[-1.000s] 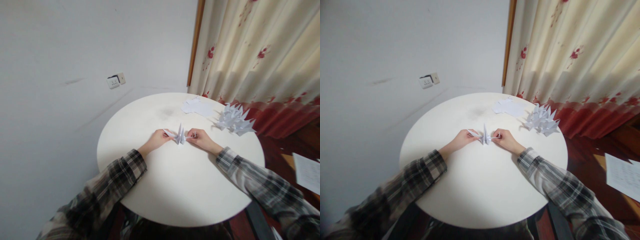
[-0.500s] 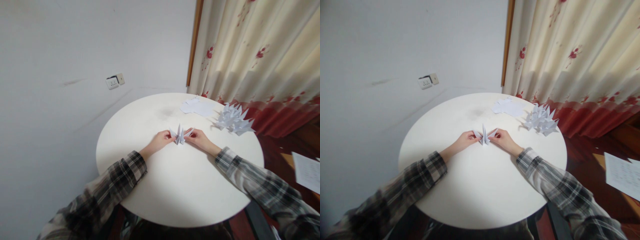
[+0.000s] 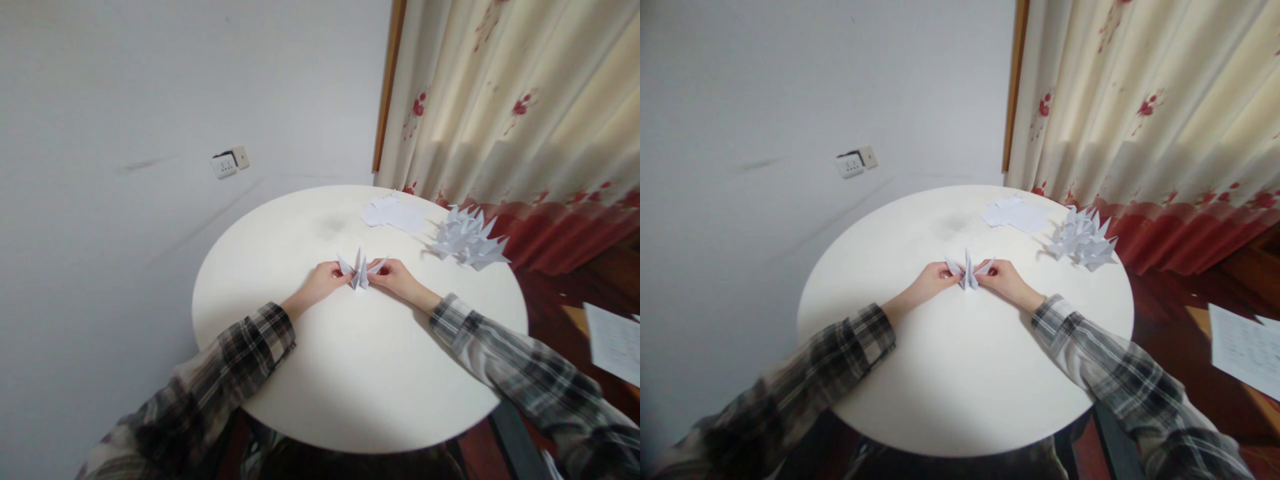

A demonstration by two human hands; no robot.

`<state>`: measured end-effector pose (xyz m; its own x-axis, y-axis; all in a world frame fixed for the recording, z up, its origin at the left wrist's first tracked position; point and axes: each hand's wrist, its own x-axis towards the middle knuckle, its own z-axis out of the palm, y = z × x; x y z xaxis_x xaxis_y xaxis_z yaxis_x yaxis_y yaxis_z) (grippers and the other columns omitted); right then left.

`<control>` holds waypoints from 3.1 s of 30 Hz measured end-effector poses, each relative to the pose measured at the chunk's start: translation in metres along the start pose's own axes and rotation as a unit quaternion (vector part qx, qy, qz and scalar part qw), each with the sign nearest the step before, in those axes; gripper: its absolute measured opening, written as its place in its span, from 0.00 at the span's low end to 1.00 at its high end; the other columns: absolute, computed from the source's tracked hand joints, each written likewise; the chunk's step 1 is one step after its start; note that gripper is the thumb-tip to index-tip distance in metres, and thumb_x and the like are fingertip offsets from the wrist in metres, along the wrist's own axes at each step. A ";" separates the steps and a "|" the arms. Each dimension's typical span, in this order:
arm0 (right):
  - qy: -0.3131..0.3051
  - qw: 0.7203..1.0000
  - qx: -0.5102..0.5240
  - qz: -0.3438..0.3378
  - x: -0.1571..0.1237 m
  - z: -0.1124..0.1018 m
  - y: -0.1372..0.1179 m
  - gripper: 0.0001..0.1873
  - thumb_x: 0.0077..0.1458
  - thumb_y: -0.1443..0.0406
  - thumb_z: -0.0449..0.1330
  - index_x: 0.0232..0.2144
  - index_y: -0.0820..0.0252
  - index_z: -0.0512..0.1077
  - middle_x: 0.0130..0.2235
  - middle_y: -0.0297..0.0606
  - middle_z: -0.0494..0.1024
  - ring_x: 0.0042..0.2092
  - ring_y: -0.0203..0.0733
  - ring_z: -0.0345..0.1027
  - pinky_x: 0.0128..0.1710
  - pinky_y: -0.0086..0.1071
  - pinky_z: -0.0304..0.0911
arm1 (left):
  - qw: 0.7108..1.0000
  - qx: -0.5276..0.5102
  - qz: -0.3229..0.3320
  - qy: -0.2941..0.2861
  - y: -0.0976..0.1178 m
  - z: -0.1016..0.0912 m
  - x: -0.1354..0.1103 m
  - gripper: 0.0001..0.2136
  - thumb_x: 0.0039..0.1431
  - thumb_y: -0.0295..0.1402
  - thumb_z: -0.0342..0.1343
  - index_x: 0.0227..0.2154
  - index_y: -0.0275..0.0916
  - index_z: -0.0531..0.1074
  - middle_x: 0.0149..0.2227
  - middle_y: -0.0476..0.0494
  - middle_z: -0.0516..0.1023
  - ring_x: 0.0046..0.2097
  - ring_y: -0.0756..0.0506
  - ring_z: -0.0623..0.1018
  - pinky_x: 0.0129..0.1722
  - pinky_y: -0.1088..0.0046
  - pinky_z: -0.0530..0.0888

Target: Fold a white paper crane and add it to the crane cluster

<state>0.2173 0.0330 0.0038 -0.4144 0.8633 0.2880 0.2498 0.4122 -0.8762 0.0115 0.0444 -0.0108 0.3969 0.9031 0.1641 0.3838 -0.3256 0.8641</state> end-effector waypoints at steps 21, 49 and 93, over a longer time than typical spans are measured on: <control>0.007 0.999 -0.037 0.013 -0.002 -0.001 0.000 0.11 0.46 0.60 0.60 0.28 0.63 0.73 0.28 0.36 0.75 0.28 0.35 0.66 0.29 0.28 0.60 | 0.998 -0.060 -0.017 -0.030 -0.001 -0.001 0.002 0.10 0.48 0.35 0.56 0.32 0.34 0.75 0.29 0.45 0.78 0.31 0.48 0.75 0.29 0.77 0.69; 0.026 0.980 -0.146 -0.135 -0.007 0.000 -0.011 0.10 0.52 0.62 0.58 0.35 0.56 0.77 0.25 0.35 0.66 0.30 0.37 0.60 0.30 0.30 0.56 | 0.997 -0.065 -0.040 -0.013 0.005 -0.006 -0.001 0.11 0.43 0.39 0.59 0.24 0.34 0.69 0.22 0.50 0.71 0.23 0.53 0.69 0.22 0.79 0.62; 0.040 0.996 -0.065 -0.050 -0.008 0.001 -0.007 0.10 0.48 0.63 0.60 0.35 0.61 0.72 0.25 0.31 0.67 0.27 0.33 0.60 0.28 0.27 0.57 | 0.996 -0.084 -0.008 0.017 0.001 -0.003 -0.002 0.10 0.44 0.35 0.60 0.28 0.34 0.71 0.27 0.47 0.75 0.29 0.50 0.73 0.28 0.77 0.67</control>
<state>0.2180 0.0231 0.0071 -0.3733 0.8348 0.4047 0.3237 0.5260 -0.7865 0.0083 0.0427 -0.0083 0.3628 0.9175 0.1628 0.2438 -0.2621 0.9337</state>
